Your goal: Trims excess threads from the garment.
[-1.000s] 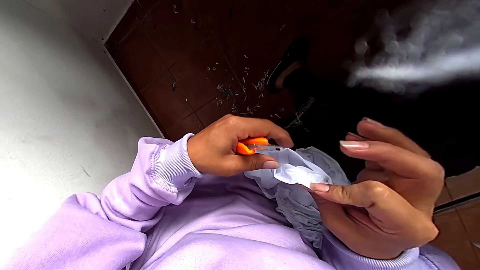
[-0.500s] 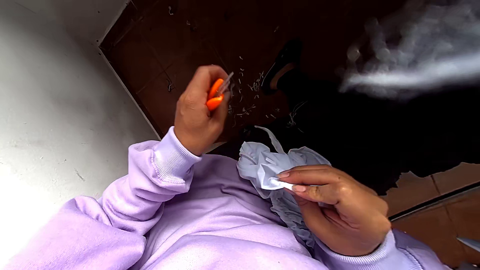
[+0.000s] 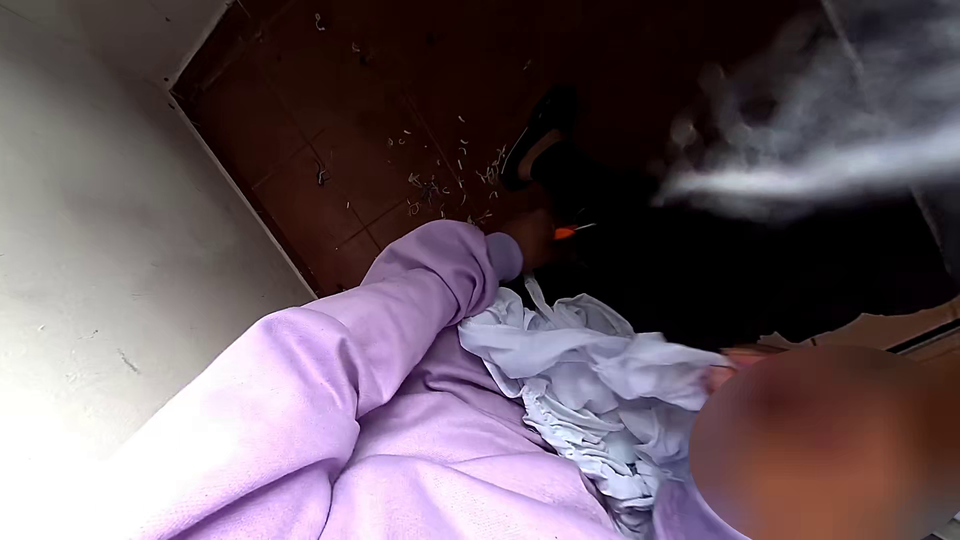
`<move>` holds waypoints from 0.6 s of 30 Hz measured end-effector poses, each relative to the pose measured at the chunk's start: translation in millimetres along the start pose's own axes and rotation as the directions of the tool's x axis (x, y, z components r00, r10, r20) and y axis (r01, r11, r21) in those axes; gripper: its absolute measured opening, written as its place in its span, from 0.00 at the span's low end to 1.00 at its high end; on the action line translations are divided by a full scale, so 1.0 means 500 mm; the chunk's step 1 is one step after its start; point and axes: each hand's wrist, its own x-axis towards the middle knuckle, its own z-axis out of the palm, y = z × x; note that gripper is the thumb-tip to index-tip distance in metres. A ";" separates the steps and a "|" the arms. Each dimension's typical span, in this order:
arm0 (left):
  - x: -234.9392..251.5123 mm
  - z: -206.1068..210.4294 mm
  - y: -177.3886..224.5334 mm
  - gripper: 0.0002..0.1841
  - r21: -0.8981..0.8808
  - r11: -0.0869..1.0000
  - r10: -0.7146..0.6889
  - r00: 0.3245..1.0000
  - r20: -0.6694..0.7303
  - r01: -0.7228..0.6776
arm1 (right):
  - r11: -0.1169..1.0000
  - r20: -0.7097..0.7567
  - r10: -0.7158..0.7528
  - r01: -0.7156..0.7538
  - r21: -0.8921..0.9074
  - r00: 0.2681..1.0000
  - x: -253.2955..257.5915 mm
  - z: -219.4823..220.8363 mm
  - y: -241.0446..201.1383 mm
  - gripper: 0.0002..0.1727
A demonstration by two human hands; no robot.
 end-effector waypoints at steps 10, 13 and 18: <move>-0.060 -0.072 -0.032 0.21 0.021 0.999 -0.031 0.994 -0.103 0.034 | 0.826 -0.382 0.351 -0.475 -0.303 0.855 0.012 -0.040 0.011 0.21; -0.070 -0.040 -0.020 0.17 0.139 0.989 0.035 0.999 0.041 -0.041 | 0.808 -0.409 0.453 -0.559 -0.187 0.792 0.027 -0.054 0.010 0.16; -0.097 -0.082 -0.081 0.16 -0.057 0.993 -0.106 0.990 -0.096 0.101 | 0.735 0.056 0.635 -0.625 0.262 0.770 -0.017 -0.197 0.033 0.12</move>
